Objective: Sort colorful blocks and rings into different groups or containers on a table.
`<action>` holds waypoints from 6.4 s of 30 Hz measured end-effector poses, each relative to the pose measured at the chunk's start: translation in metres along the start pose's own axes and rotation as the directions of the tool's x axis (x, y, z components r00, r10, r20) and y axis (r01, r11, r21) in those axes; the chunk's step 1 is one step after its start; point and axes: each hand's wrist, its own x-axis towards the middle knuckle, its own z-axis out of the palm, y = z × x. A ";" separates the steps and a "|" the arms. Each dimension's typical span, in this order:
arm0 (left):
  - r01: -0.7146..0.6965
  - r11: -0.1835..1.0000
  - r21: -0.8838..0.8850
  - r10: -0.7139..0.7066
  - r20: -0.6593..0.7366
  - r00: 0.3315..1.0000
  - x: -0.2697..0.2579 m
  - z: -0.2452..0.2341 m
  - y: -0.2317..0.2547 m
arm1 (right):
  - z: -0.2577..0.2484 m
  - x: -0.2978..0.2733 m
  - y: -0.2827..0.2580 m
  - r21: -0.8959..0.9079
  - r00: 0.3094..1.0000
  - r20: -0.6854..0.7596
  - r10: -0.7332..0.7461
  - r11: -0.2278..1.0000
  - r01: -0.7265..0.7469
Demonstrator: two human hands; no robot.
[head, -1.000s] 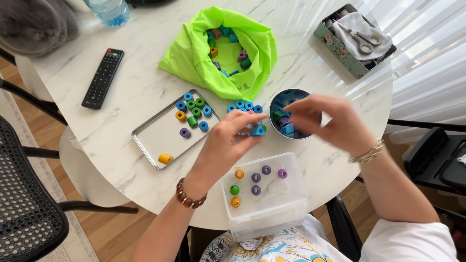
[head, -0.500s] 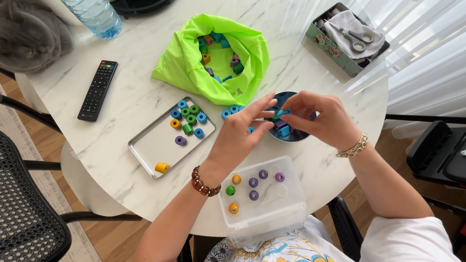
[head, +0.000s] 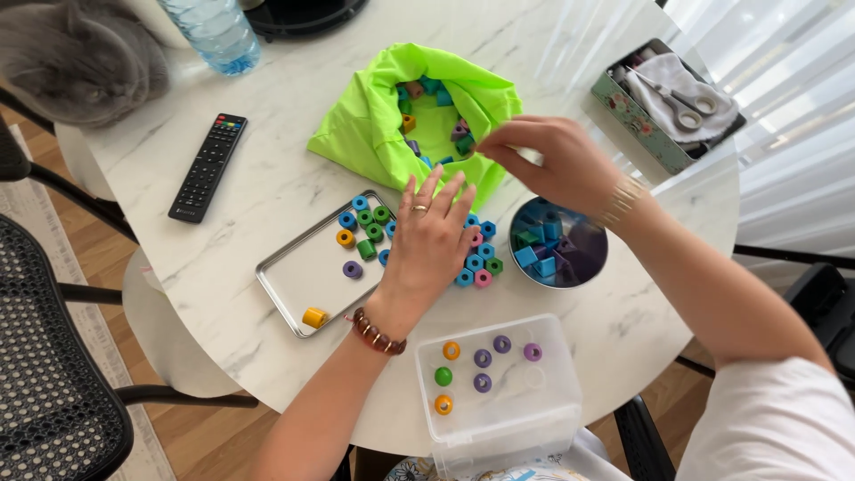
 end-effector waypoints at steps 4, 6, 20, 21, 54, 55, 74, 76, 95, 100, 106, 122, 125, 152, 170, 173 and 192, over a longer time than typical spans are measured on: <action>0.066 0.984 0.163 -0.081 0.091 0.992 -0.005 0.031 -0.023 | 0.048 0.046 0.068 -0.316 0.921 0.389 -0.021 0.936 0.155; 0.075 0.983 0.167 -0.092 0.097 0.991 -0.005 0.031 -0.029 | 0.058 0.047 0.099 -0.444 0.892 0.449 0.049 0.879 0.175; 0.148 0.982 0.121 -0.163 0.131 0.978 0.009 0.038 -0.046 | 0.064 0.055 0.105 -0.672 0.852 0.464 0.244 0.723 0.159; 0.147 0.982 0.122 -0.161 0.113 0.980 0.009 0.038 -0.047 | 0.066 0.058 0.102 -0.667 0.834 0.491 0.251 0.724 0.175; 0.126 0.957 -0.262 -0.178 -0.185 0.967 -0.001 -0.027 -0.043 | 0.005 -0.049 -0.083 0.139 0.925 0.365 0.103 0.977 -0.164; 0.103 0.976 -0.191 -0.140 -0.191 0.972 -0.004 -0.016 -0.049 | 0.006 -0.053 -0.096 0.136 0.920 0.373 0.124 0.973 -0.186; 0.211 0.957 -0.197 -0.156 0.263 0.952 -0.024 -0.011 0.015 | 0.109 0.102 -0.055 0.244 0.834 0.524 -0.171 0.969 0.045; 0.110 0.994 -0.018 -0.108 0.102 0.989 -0.028 -0.003 0.012 | 0.149 0.111 -0.055 0.121 0.728 0.619 -0.294 0.952 0.281; 0.108 0.991 0.073 -0.108 -0.006 0.994 -0.015 -0.003 -0.017 | 0.062 0.102 0.095 -0.441 0.934 0.350 0.068 0.892 0.101; 0.120 0.984 0.130 -0.100 -0.149 0.984 -0.021 0.026 -0.030 | 0.079 0.069 0.132 -0.349 0.875 0.470 0.116 0.935 0.064; 0.132 0.983 0.125 -0.124 -0.070 0.990 -0.025 0.041 -0.038 | 0.107 0.070 0.125 -0.564 0.870 0.443 0.218 0.822 0.081; 0.139 0.981 0.135 -0.147 0.050 0.988 -0.024 0.032 -0.037 | 0.070 0.066 0.078 -0.277 0.877 0.468 0.109 0.960 0.029; 0.134 0.982 0.134 -0.145 0.080 0.986 -0.023 0.022 -0.035 | 0.042 0.044 0.054 -0.069 0.961 0.265 -0.080 0.992 0.102; 0.135 0.991 0.012 -0.135 0.049 0.990 -0.007 -0.024 -0.033 | -0.038 -0.071 0.003 -0.082 0.979 0.168 0.116 0.991 -0.104; 0.138 0.977 0.164 -0.175 0.242 0.954 -0.019 0.016 -0.040 | 0.078 0.064 0.111 -0.544 0.812 0.536 0.232 0.830 0.122; 0.107 0.981 0.159 -0.126 0.113 0.986 -0.022 0.021 -0.044 | 0.060 0.062 0.094 -0.328 0.931 0.355 0.089 0.944 0.034; 0.123 0.992 -0.014 -0.124 -0.049 0.991 -0.013 -0.018 -0.037 | -0.013 -0.070 -0.093 0.192 0.794 0.595 -0.122 0.981 0.007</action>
